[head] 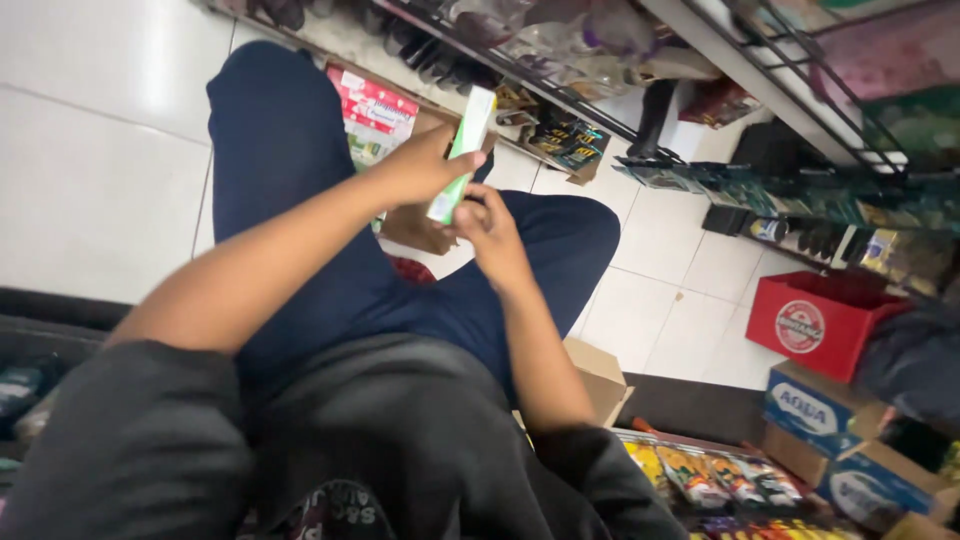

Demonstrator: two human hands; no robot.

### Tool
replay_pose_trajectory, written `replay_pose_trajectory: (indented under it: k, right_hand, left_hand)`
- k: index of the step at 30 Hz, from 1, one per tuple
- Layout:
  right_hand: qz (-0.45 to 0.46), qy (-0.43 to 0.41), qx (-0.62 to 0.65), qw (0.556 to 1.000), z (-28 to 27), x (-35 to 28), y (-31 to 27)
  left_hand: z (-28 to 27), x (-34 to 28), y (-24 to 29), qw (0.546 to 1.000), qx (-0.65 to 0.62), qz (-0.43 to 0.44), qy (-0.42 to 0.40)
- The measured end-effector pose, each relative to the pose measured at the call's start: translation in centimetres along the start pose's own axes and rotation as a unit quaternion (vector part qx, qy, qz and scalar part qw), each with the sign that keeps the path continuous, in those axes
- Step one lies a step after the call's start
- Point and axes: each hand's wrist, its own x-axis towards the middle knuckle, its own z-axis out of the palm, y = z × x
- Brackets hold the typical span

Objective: The recorder scans various items and places them onto the store shelves.

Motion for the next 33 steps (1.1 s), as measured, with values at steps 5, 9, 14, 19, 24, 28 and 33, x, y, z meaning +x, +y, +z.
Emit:
replay_pose_trajectory:
  k: [5, 9, 14, 19, 24, 28, 33]
  right_hand:
    - [0.044, 0.321, 0.154, 0.933, -14.8, 4.5, 2.1]
    - [0.002, 0.384, 0.216, 0.898, -20.5, 7.5, -2.5]
    - [-0.027, 0.339, 0.185, 0.922, -25.0, 10.6, 1.0]
    - [-0.077, 0.244, 0.373, 0.892, -23.0, 7.8, 0.4]
    - [-0.113, 0.192, 0.274, 0.936, -15.1, 0.9, -3.6]
    - [-0.119, 0.194, 0.247, 0.942, -10.2, -2.5, -4.4]
    - [-0.161, 0.223, 0.216, 0.937, -8.7, -1.1, 1.0]
  left_hand:
    - [1.1, 1.9, -5.5, 0.985, -0.165, -0.045, -0.004]
    - [0.0, 2.8, -5.4, 0.973, -0.208, -0.103, -0.004]
    - [-0.6, 3.6, -6.3, 0.972, -0.199, -0.113, -0.046]
    - [-1.5, 2.9, -5.2, 0.959, -0.253, -0.115, -0.059]
    - [-1.6, 2.9, -4.8, 0.938, -0.309, -0.15, -0.043]
    - [-1.5, 3.1, -6.0, 0.951, -0.291, -0.102, -0.007]
    - [-1.4, 3.1, -6.4, 0.964, -0.253, -0.062, 0.041]
